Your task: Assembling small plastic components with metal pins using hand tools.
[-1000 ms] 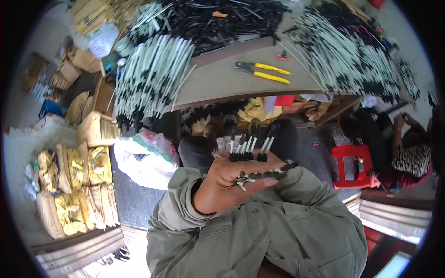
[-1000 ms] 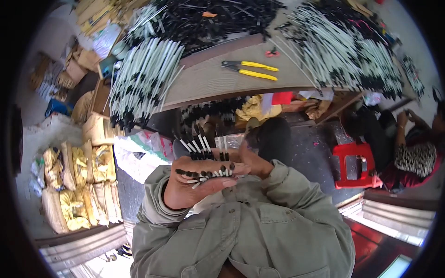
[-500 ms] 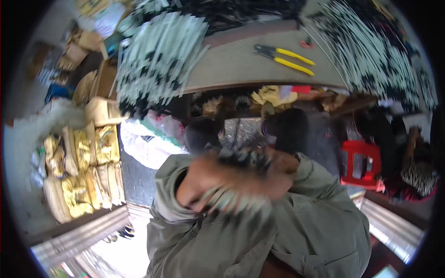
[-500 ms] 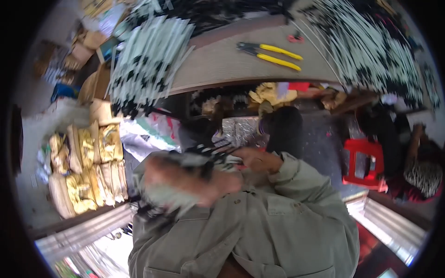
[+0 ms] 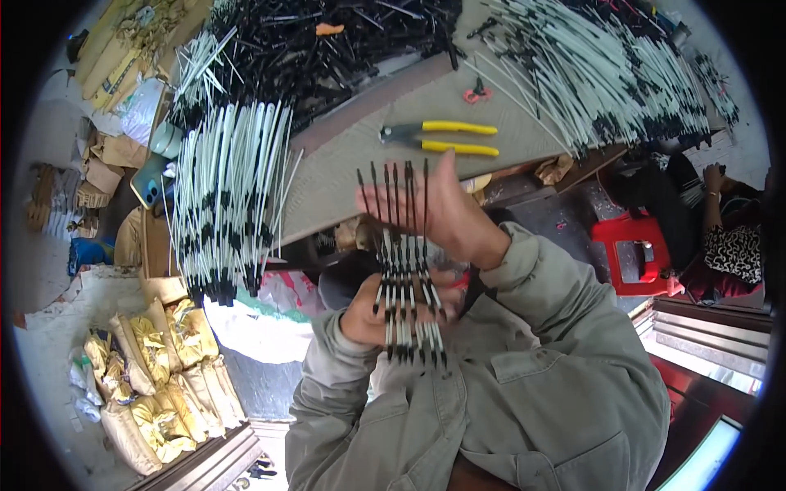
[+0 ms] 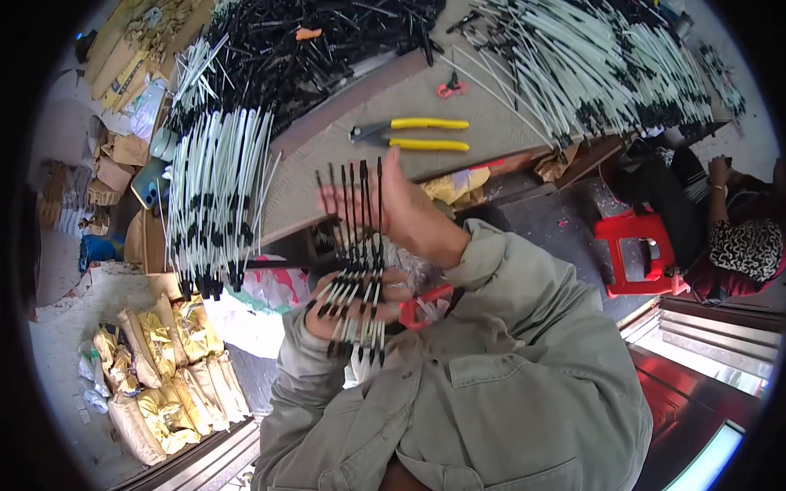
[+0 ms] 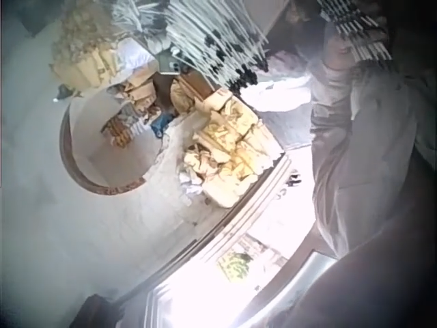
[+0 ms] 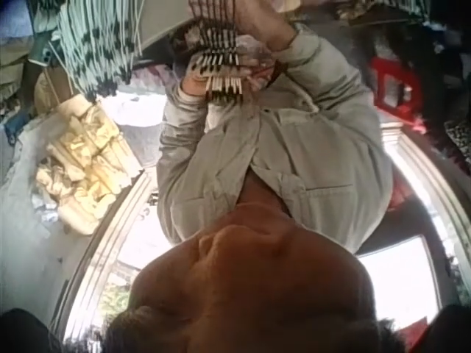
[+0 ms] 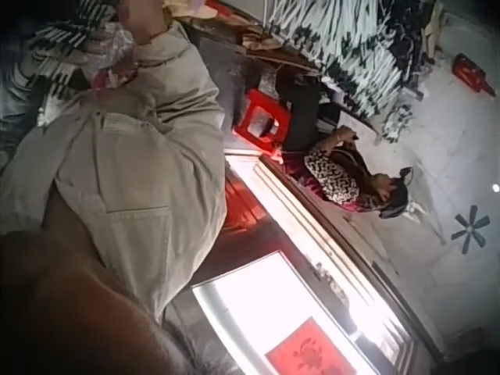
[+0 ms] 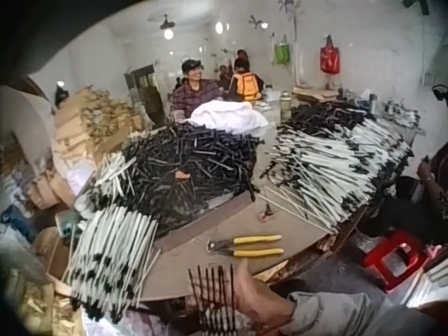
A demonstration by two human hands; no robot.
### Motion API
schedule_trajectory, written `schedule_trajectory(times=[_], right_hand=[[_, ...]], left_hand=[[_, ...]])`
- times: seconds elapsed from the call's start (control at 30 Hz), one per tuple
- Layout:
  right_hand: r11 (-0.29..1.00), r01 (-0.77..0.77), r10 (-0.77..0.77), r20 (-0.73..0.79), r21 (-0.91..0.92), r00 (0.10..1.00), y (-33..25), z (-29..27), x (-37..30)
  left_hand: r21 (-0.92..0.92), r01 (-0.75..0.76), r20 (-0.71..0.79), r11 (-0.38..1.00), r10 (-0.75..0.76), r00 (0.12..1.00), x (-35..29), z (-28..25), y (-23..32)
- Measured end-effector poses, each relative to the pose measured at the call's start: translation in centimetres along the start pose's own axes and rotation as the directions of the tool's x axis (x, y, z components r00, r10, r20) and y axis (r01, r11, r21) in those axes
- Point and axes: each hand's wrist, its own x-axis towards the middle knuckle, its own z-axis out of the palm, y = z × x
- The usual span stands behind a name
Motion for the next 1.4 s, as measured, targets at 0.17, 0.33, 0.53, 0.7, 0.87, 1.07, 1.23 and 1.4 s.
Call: schedule_trajectory(times=[0.17, 0.33, 0.53, 0.7, 0.87, 1.07, 1.23, 1.4], right_hand=[[0.717, 0.313, -0.402, -0.003, -0.623, 0.915, -5.8, -4.2, 2.6], [0.12, 0.299, -0.192, 0.273, -0.947, 0.943, -12.7, -2.0, 5.7], [-0.721, 0.18, -0.246, 0.491, -0.669, 0.836, -15.6, -3.7, 14.4], [-0.855, 0.04, -0.142, 0.309, -0.517, 0.94, -16.6, -5.7, 18.9], [-0.906, 0.028, -0.076, 0.228, -0.422, 0.971, -16.4, -5.3, 19.9], [-0.901, 0.089, -0.006, 0.22, -0.424, 0.975, -16.9, -5.3, 19.6], [-0.905, 0.164, 0.016, 0.353, -0.392, 0.935, -16.6, -5.4, 19.3], [-0.984, 0.18, 0.149, 0.546, -0.003, 0.824, -16.1, -5.1, 18.4]], left_hand=[[0.783, -0.608, 0.587, -0.131, 0.475, 0.655, 2.0, -1.7, 5.2], [0.799, -0.595, 0.539, -0.086, 0.542, 0.645, 1.7, -1.5, 5.5], [0.855, -0.518, 0.265, 0.029, 0.833, 0.485, 0.9, 2.5, 5.4], [0.82, -0.545, 0.184, 0.173, 0.823, 0.537, 0.7, 2.3, 5.6], [0.808, -0.573, 0.247, 0.134, 0.807, 0.536, 0.5, 1.3, 5.9], [0.754, -0.647, 0.342, 0.109, 0.777, 0.528, 0.5, 1.9, 6.1], [0.669, -0.716, 0.34, 0.201, 0.774, 0.534, 0.5, 1.5, 5.4], [0.699, -0.685, 0.305, 0.207, 0.78, 0.547, 0.7, 2.0, 5.3]])
